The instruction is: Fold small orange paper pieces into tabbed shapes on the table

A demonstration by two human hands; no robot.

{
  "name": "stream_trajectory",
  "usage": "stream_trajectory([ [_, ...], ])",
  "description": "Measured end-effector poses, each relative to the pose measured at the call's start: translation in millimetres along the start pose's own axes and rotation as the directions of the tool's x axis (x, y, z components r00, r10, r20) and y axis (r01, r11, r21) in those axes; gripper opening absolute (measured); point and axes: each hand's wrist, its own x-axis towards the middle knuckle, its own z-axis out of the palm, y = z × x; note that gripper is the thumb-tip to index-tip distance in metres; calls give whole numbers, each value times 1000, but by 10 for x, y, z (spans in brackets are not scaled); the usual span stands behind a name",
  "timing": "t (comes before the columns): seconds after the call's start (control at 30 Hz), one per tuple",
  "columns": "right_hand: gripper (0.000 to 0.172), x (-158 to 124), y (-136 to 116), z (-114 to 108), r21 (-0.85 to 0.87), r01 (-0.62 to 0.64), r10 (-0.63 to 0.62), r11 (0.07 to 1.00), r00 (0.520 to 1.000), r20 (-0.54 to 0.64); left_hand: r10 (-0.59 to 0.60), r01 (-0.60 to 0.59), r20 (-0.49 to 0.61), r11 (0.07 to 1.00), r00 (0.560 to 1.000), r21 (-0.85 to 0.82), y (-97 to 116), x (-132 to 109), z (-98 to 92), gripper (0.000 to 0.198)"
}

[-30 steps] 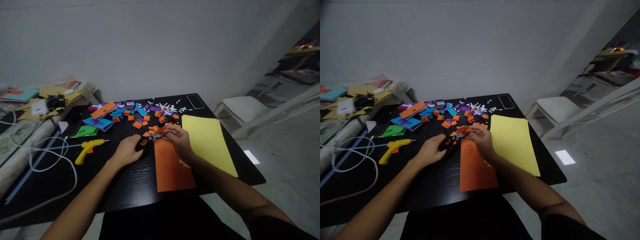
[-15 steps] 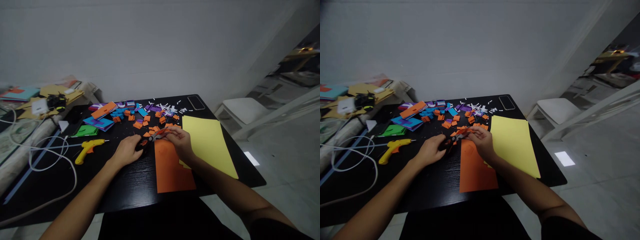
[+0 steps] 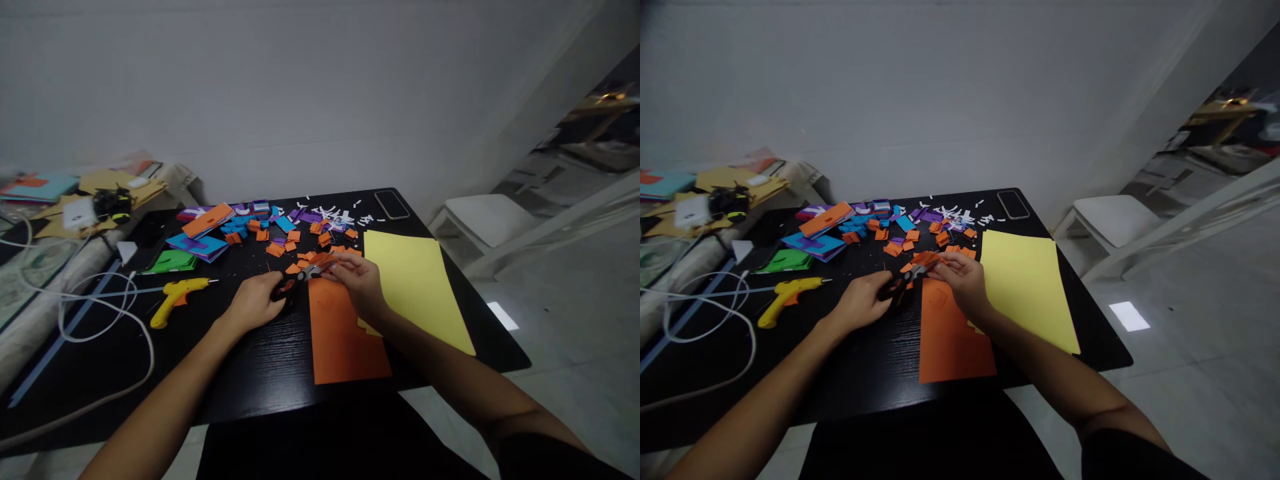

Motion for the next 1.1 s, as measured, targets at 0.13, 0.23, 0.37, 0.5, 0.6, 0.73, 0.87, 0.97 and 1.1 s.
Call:
stream_trajectory([
  [0.13, 26, 8, 12, -2, 12, -5, 5, 1000, 1000, -1, -8, 8, 5, 1000, 1000, -7, -11, -3, 5, 18],
  [0.23, 26, 14, 18, -5, 15, -9, 9, 1000, 1000, 2, -9, 9, 11, 1000, 1000, -13, -18, -1, 10, 19],
  [0.37, 25, 18, 18, -4, 12, -15, 15, 1000, 1000, -8, -11, 11, 17, 1000, 1000, -20, -17, 6, 8, 20],
  [0.5, 24, 18, 14, 2, 10, -3, 3, 1000, 1000, -12, -18, 18, 17, 1000, 1000, -10, -7, 7, 0, 20],
  [0.6, 24, 14, 7, 4, -4, -2, 2, 1000, 1000, -10, -20, 20, 14, 1000, 1000, 1, -1, 6, -5, 21],
  [0.73, 25, 8, -1, 6, 0, -7, 7, 1000, 1000, -11, -20, 20, 13, 1000, 1000, 5, -2, 6, -8, 21],
  [0.87, 26, 5, -4, 11, 9, -4, 4, 1000, 1000, -24, -24, 24, 12, 1000, 1000, 3, -6, 4, -10, 21],
  [0.97, 24, 9, -3, 12, 3, 0, 0, 1000, 1000, -20, -22, 22, 14, 1000, 1000, -2, -7, 1, -9, 21],
  [1.1, 29, 22, 14, 7, 10, -7, 8, 1000, 1000, -30, -36, 36, 24, 999, 999, 6, -8, 0, 1, 22],
])
